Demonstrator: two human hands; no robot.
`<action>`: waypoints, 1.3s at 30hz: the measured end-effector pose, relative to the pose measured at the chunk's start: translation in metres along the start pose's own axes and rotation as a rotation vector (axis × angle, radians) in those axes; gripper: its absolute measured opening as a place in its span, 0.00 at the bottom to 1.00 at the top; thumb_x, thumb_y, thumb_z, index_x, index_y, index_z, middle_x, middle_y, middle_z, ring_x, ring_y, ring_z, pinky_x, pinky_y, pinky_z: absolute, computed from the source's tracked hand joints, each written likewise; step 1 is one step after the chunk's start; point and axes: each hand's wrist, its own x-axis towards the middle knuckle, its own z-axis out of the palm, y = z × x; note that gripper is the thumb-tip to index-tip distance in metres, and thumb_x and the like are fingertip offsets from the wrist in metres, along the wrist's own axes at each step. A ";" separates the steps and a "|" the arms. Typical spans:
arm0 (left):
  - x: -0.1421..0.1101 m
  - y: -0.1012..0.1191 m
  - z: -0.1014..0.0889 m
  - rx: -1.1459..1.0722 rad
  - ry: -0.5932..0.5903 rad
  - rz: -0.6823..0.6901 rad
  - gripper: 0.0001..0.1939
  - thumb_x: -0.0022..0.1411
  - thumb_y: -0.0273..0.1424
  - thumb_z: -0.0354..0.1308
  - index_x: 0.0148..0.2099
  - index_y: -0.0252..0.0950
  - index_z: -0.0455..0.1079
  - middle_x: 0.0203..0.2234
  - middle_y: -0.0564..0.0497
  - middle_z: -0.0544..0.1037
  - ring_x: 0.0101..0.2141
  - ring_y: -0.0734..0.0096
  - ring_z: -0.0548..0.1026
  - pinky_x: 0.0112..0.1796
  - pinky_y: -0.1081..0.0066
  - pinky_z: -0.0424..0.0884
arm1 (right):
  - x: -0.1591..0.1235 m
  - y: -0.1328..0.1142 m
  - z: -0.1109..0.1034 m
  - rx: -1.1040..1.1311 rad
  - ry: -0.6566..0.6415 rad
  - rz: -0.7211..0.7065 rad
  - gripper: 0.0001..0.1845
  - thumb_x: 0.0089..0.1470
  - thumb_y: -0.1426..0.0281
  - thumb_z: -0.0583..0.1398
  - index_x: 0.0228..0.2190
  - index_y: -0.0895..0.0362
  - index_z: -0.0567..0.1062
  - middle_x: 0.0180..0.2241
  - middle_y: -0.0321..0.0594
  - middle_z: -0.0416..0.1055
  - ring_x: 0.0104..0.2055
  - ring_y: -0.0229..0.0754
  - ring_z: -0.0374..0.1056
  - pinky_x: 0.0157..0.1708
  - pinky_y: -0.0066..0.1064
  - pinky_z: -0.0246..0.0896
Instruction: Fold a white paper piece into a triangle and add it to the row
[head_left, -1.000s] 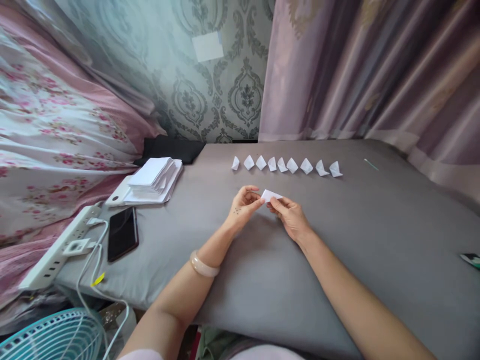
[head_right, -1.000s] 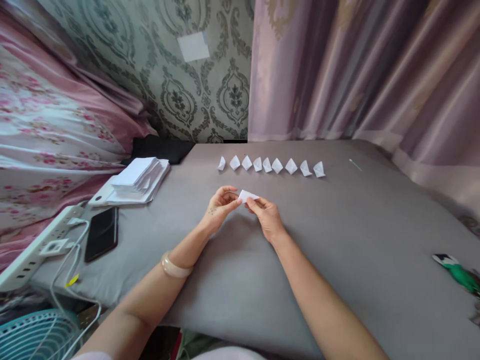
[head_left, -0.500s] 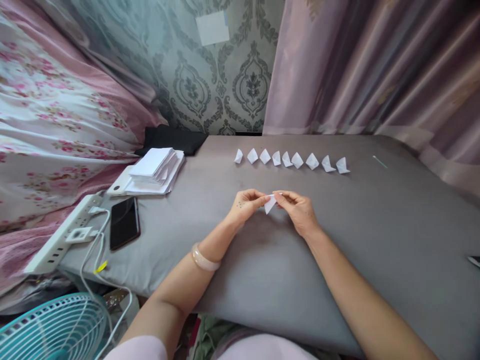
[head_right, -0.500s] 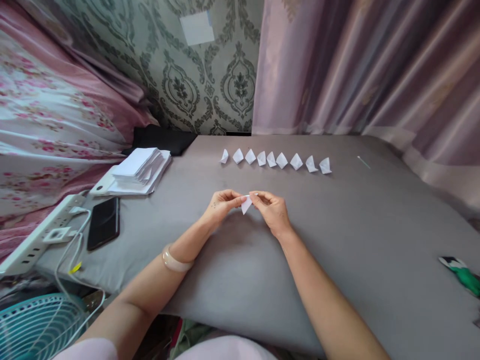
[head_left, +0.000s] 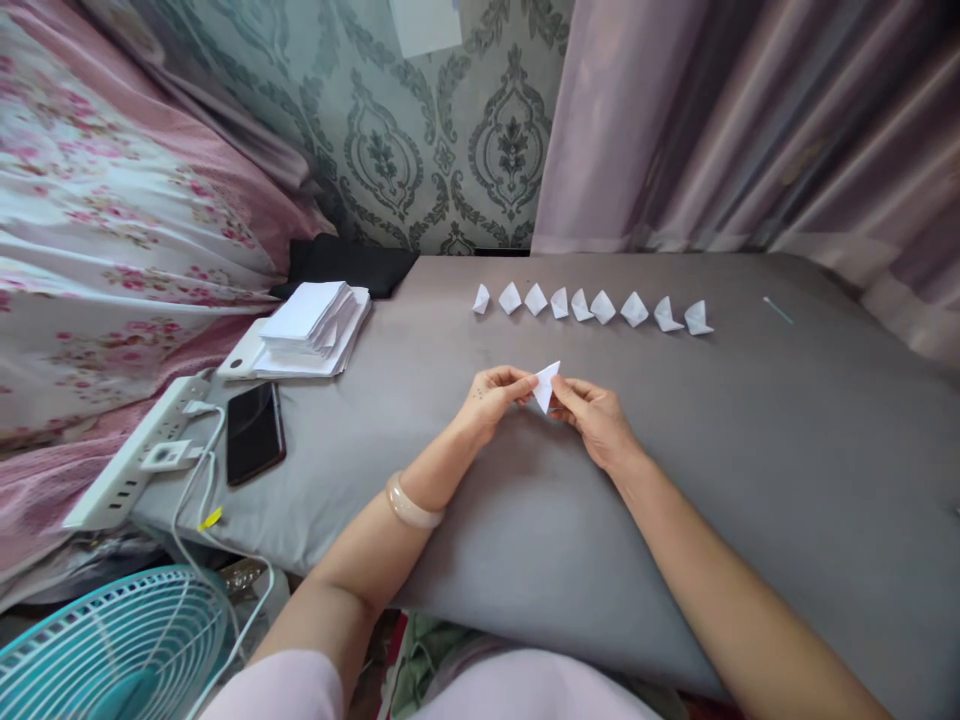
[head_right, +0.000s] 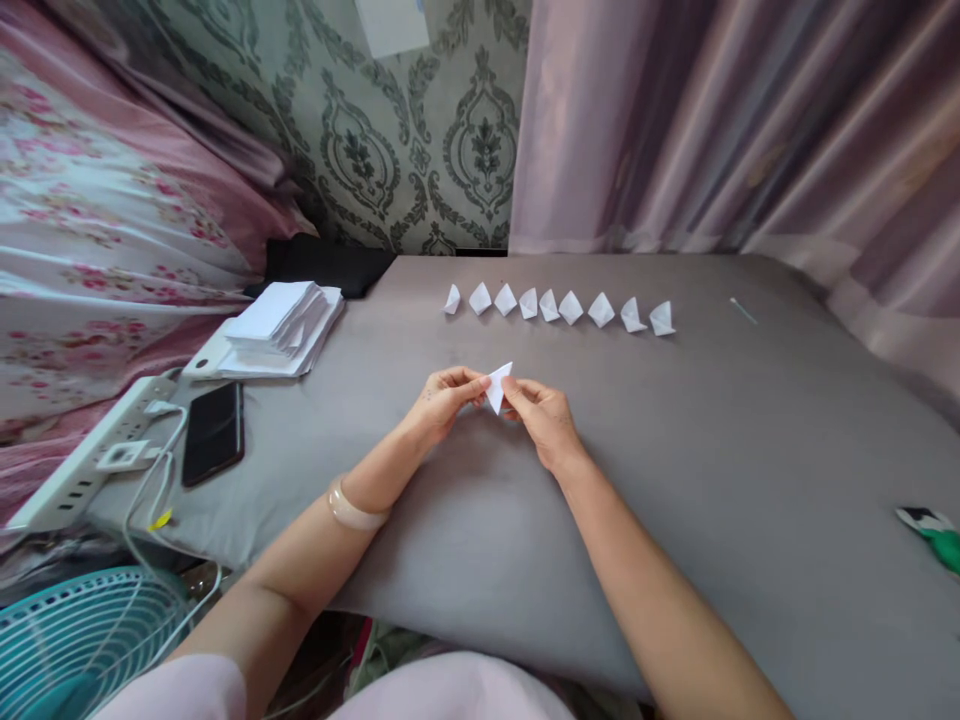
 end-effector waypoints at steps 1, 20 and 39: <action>0.000 -0.001 0.000 -0.008 -0.003 0.002 0.14 0.44 0.37 0.68 0.27 0.31 0.73 0.21 0.51 0.74 0.23 0.79 0.67 0.30 0.74 0.62 | -0.001 0.000 0.001 -0.009 0.008 -0.020 0.21 0.38 0.52 0.68 0.26 0.58 0.79 0.25 0.39 0.74 0.28 0.38 0.67 0.29 0.29 0.63; -0.004 0.001 0.005 0.069 0.000 -0.089 0.16 0.41 0.38 0.70 0.30 0.30 0.74 0.23 0.50 0.74 0.24 0.78 0.68 0.29 0.73 0.65 | 0.008 0.011 -0.006 -0.331 0.091 -0.206 0.18 0.45 0.55 0.63 0.26 0.59 0.78 0.20 0.37 0.72 0.23 0.37 0.63 0.27 0.31 0.59; 0.000 -0.004 0.002 0.093 0.130 -0.021 0.15 0.45 0.38 0.68 0.33 0.32 0.78 0.24 0.49 0.76 0.27 0.75 0.70 0.30 0.74 0.63 | 0.002 0.013 -0.002 -0.541 0.164 -0.560 0.14 0.57 0.63 0.56 0.38 0.55 0.78 0.39 0.45 0.74 0.38 0.42 0.71 0.35 0.33 0.65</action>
